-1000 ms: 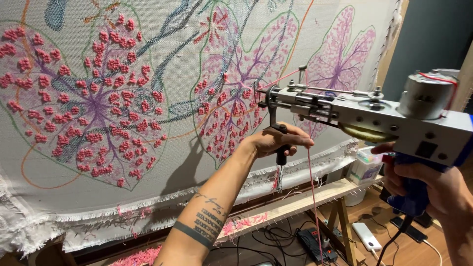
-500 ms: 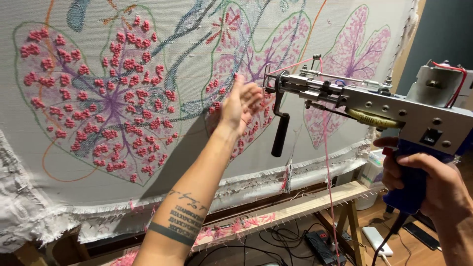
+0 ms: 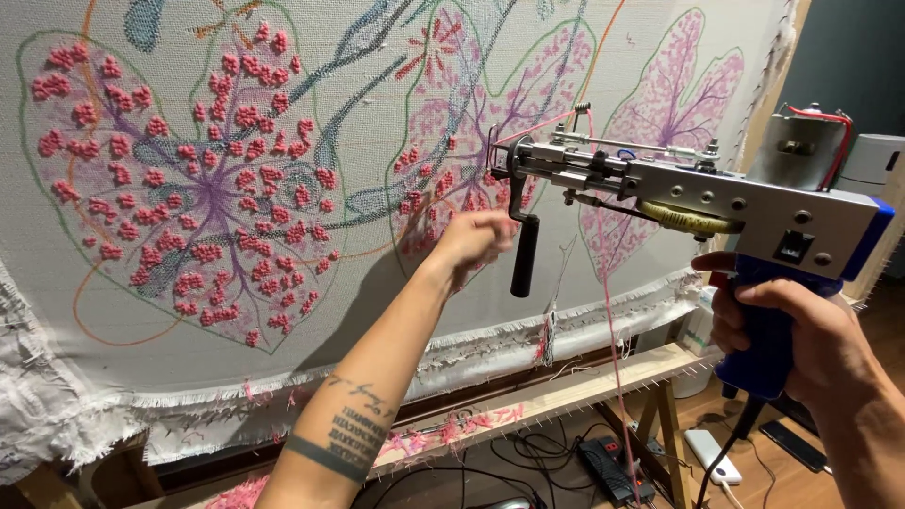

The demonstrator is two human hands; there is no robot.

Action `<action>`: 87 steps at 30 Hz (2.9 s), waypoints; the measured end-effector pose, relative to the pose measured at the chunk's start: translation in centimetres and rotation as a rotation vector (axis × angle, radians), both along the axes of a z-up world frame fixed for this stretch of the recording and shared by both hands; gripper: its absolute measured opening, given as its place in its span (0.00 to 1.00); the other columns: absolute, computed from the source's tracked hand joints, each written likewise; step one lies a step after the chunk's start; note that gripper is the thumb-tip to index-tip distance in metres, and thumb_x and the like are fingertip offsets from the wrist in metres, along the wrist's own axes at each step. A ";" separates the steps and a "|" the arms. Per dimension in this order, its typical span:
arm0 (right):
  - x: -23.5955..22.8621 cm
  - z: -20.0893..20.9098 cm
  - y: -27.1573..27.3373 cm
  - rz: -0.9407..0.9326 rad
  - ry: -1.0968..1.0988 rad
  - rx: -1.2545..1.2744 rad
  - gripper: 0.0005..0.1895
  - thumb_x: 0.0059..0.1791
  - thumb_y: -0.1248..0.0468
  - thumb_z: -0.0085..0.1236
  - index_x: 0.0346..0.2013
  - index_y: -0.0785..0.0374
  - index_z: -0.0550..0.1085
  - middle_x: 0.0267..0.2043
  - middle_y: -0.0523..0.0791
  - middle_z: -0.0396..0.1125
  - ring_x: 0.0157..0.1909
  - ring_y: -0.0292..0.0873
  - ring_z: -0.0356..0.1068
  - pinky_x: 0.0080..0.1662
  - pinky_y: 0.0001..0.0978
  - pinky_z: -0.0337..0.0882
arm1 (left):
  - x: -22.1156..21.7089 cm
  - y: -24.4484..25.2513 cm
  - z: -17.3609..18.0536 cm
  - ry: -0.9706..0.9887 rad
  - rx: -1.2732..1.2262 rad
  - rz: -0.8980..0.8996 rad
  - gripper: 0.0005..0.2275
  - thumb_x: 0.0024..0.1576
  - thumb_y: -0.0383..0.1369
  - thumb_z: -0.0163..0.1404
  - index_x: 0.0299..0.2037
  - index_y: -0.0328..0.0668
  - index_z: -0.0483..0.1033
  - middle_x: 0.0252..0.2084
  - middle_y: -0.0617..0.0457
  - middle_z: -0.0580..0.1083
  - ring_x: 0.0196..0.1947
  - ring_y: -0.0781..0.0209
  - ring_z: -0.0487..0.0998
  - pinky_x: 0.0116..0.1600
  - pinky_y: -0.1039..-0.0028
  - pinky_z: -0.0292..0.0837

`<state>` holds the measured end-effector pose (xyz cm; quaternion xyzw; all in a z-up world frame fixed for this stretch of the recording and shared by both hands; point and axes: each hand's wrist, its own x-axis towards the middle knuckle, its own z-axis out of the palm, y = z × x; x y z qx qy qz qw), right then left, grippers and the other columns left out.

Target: Use an electric tufting gun to punch yarn through a fabric canvas to create a rug.

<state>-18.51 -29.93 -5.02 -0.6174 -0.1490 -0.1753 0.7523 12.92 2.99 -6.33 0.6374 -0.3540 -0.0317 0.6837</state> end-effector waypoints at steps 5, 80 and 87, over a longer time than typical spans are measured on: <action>0.1 0.9 1.1 0.000 0.021 -0.010 0.28 0.49 0.63 0.48 0.60 0.80 0.71 0.27 0.46 0.58 0.26 0.43 0.56 0.30 0.36 0.60 | -8.4 1.8 2.1 0.183 -0.062 -0.331 0.20 0.64 0.37 0.49 0.66 0.44 0.72 0.62 0.51 0.77 0.52 0.69 0.83 0.54 0.81 0.79; 15.3 25.1 1.1 -0.138 -0.233 -0.570 0.10 0.57 0.63 0.50 0.48 0.63 0.77 0.41 0.53 0.71 0.42 0.54 0.75 0.45 0.50 0.75 | -16.4 9.4 1.3 0.006 -0.171 0.224 0.17 0.61 0.45 0.53 0.49 0.40 0.79 0.38 0.54 0.83 0.12 0.78 0.59 0.16 0.81 0.53; 14.2 23.9 0.8 -0.593 -0.097 -1.153 0.14 0.56 0.63 0.50 0.52 0.63 0.79 0.40 0.62 0.71 0.39 0.67 0.72 0.42 0.63 0.70 | -16.6 9.2 0.3 -0.020 -0.193 0.134 0.19 0.63 0.46 0.56 0.51 0.38 0.83 0.40 0.51 0.83 0.20 0.78 0.64 0.24 0.82 0.58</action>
